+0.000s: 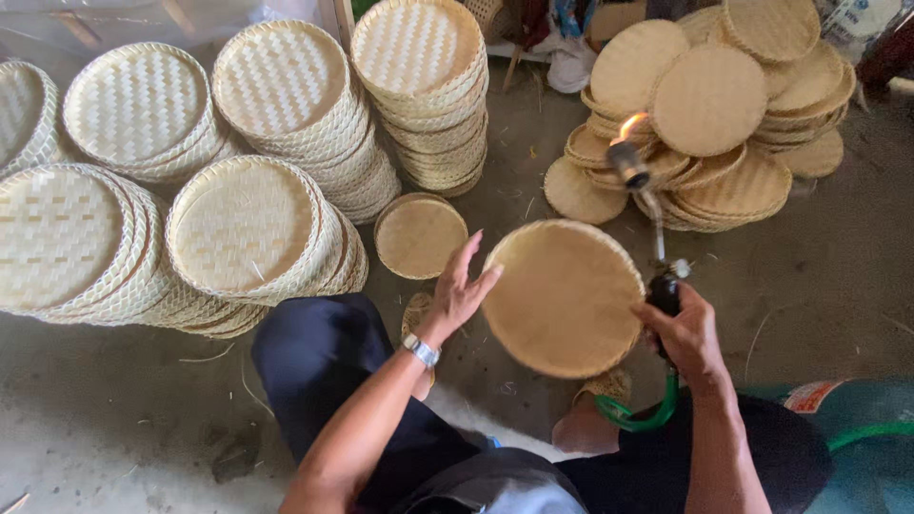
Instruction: The person uses a handheld blowtorch to apply flame to the surface of round woven baskets. They pick up each basket from a stack, rotate it while heating the surface, and place it onto a separate pile after treatment.
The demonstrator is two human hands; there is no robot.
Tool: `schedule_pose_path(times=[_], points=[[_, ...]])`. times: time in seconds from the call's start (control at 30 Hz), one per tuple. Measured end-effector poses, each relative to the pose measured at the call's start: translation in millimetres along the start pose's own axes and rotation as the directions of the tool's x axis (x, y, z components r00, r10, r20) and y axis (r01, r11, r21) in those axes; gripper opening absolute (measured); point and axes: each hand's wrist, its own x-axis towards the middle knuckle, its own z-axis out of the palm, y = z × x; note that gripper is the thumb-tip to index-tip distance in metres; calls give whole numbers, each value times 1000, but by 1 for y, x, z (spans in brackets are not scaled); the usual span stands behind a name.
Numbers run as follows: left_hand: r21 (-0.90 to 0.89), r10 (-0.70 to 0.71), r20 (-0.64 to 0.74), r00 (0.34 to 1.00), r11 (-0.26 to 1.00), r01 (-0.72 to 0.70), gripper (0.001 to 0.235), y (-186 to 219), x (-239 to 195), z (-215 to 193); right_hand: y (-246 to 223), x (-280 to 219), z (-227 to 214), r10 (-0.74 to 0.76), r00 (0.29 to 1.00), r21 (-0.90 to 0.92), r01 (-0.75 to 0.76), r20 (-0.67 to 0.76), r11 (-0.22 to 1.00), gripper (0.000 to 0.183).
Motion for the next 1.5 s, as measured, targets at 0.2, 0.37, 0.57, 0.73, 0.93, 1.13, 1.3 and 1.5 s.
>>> schedule_pose_path(times=[0.2, 0.37, 0.57, 0.73, 0.93, 1.13, 1.3, 1.5], points=[[239, 45, 494, 869, 953, -186, 55, 24, 59, -19, -11, -7, 11, 105, 987, -112, -92, 125, 990, 27], [140, 101, 597, 796, 964, -228, 35, 20, 63, -22, -10, -5, 7, 86, 978, -92, -70, 191, 993, 28], [252, -89, 563, 821, 965, -69, 27, 1, 52, -17, -7, 5, 8, 131, 980, -151, -108, 152, 983, 34], [144, -329, 300, 895, 943, 298, 23, -33, 40, -24, -15, 5, 5, 155, 987, -197, -145, 34, 970, 44], [-301, -434, 37, 900, 854, 424, 15, -70, 45, -20, -32, -28, 25, 210, 943, -204, -159, 258, 966, 35], [-619, -573, 161, 804, 576, 534, 15, -77, 58, -24, -50, -32, 41, 249, 949, -291, -187, 193, 938, 39], [-656, -594, 86, 800, 571, 494, 22, -57, 66, -27, -59, -38, 53, 212, 921, -296, -113, 327, 948, 38], [-770, -488, -18, 873, 564, 299, 17, -45, 69, -41, -59, -41, 50, 273, 923, -341, -173, 271, 924, 36]])
